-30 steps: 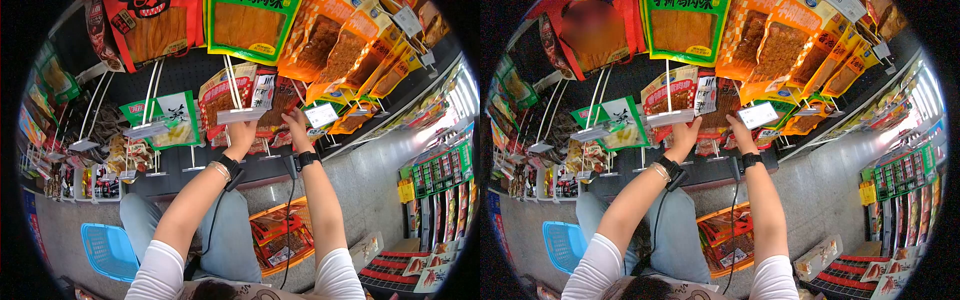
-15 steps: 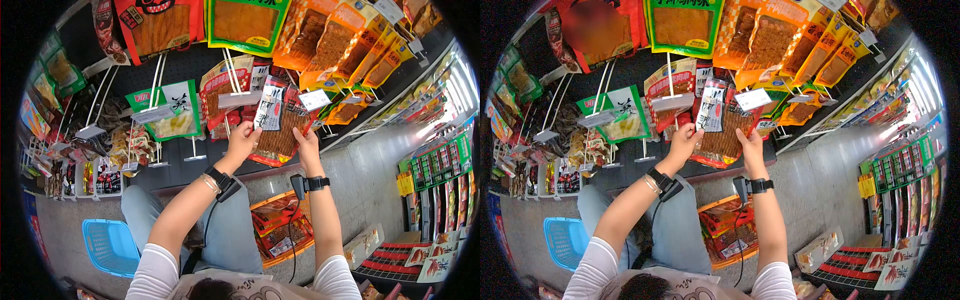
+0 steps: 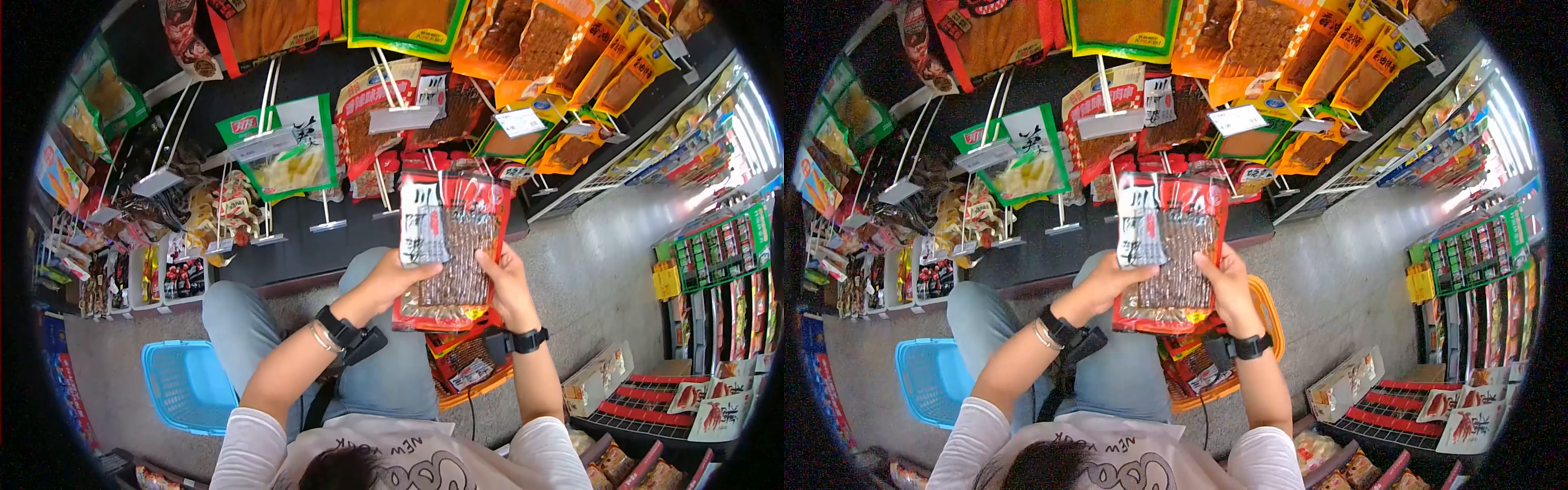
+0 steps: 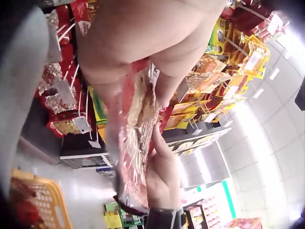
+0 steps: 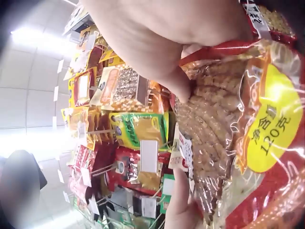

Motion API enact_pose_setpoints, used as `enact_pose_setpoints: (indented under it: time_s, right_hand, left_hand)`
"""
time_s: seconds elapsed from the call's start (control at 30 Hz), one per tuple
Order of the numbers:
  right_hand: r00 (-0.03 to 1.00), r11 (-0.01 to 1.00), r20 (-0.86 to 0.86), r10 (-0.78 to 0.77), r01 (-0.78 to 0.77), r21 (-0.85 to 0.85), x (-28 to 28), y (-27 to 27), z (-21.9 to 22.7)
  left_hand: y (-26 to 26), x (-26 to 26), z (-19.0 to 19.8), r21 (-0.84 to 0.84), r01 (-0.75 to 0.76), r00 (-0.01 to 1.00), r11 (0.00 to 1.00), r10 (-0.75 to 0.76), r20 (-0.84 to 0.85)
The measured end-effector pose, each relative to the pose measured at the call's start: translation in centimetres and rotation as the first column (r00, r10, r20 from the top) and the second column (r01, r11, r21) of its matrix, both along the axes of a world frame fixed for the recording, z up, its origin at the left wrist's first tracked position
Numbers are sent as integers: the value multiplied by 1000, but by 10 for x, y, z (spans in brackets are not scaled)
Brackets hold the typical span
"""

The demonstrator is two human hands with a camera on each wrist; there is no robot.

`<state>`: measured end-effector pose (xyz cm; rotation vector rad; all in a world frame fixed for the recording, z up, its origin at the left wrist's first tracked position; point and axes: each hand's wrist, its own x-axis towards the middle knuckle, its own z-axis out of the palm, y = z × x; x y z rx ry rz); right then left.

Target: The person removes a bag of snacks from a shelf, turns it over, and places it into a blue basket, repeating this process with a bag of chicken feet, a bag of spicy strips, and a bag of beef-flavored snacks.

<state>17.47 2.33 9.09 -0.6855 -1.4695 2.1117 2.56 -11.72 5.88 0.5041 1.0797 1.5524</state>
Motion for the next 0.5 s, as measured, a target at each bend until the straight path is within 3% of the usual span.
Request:
enact_pose_setpoints:
  time_s: [0.23, 0.5]
  right_hand:
    - [971, 977, 138, 195, -205, 60, 3, -56, -16]
    - [955, 958, 112, 274, -281, 51, -31, -80, -20]
  left_hand:
    - [-77, -9, -14, -56, -162, 986, 985, 159, -52]
    - [-112, -27, -8, -131, -254, 966, 958, 259, 20]
